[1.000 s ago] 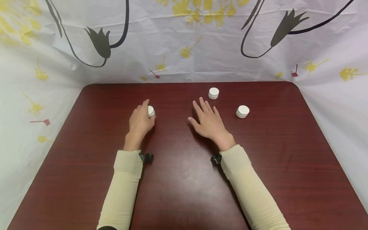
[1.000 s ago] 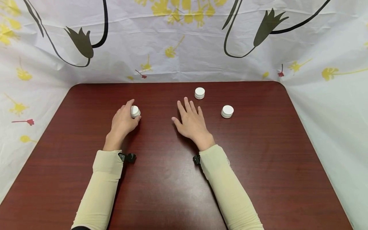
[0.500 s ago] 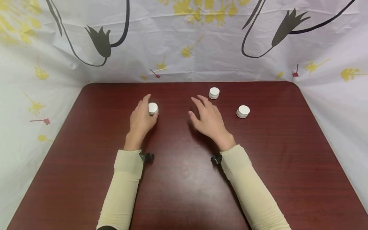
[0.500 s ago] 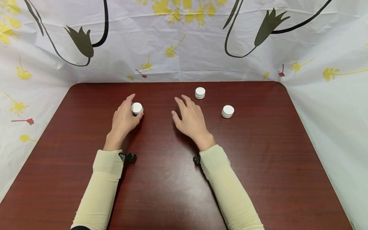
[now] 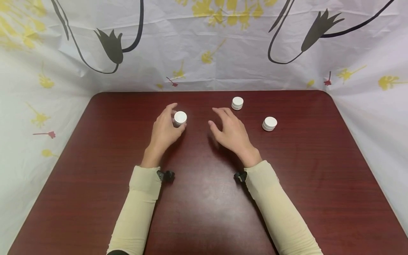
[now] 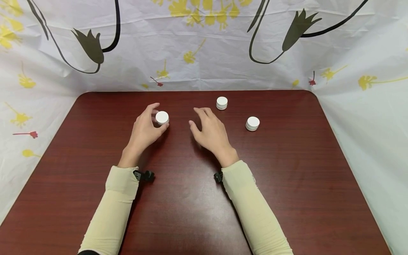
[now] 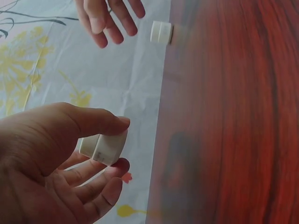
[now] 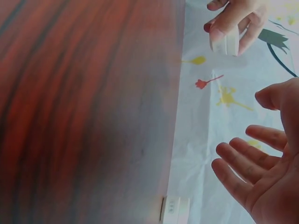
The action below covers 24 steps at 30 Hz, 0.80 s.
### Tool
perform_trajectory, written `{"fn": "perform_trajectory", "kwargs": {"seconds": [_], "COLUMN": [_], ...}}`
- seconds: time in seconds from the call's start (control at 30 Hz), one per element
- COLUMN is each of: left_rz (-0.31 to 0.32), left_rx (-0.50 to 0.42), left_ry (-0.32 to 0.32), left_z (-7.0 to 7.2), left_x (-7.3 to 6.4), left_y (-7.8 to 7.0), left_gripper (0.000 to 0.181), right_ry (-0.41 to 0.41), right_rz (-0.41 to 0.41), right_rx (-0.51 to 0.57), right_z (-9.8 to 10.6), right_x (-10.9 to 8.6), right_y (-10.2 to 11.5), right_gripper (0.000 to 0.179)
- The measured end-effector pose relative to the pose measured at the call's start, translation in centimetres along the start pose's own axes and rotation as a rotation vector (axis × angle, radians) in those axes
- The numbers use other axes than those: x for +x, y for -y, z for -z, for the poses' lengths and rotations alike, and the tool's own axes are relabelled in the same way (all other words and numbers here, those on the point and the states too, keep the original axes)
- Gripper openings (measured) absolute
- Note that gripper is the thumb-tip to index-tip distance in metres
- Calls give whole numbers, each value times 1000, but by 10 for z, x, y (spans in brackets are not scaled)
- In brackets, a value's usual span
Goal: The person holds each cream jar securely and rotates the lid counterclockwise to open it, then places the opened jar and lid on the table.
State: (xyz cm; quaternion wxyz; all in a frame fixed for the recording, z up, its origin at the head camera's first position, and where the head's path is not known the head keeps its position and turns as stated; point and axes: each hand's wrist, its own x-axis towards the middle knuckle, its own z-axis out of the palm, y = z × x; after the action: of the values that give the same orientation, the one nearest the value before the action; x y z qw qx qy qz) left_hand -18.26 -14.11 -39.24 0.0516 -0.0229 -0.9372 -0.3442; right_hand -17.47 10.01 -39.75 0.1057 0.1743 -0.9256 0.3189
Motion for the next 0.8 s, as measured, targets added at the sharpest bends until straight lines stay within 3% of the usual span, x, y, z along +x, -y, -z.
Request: {"fn": "perform_trajectory", "kwargs": {"seconds": [0.33, 0.57, 0.8], "left_rz": [-89, -143, -150], "left_rx": [-25, -16, 1], "left_ry": [20, 67, 105], "left_z": [-7, -18, -26], "left_x": [-5, -8, -11], "left_y": [-12, -22, -30], "left_gripper": [77, 78, 65], "right_ry": [-35, -32, -10], "right_rz": [28, 28, 6], "right_rx": [59, 90, 68], "right_z": [1, 4, 3], "right_x": [2, 1, 0], "right_y": [3, 5, 5], "right_gripper": [53, 51, 50]}}
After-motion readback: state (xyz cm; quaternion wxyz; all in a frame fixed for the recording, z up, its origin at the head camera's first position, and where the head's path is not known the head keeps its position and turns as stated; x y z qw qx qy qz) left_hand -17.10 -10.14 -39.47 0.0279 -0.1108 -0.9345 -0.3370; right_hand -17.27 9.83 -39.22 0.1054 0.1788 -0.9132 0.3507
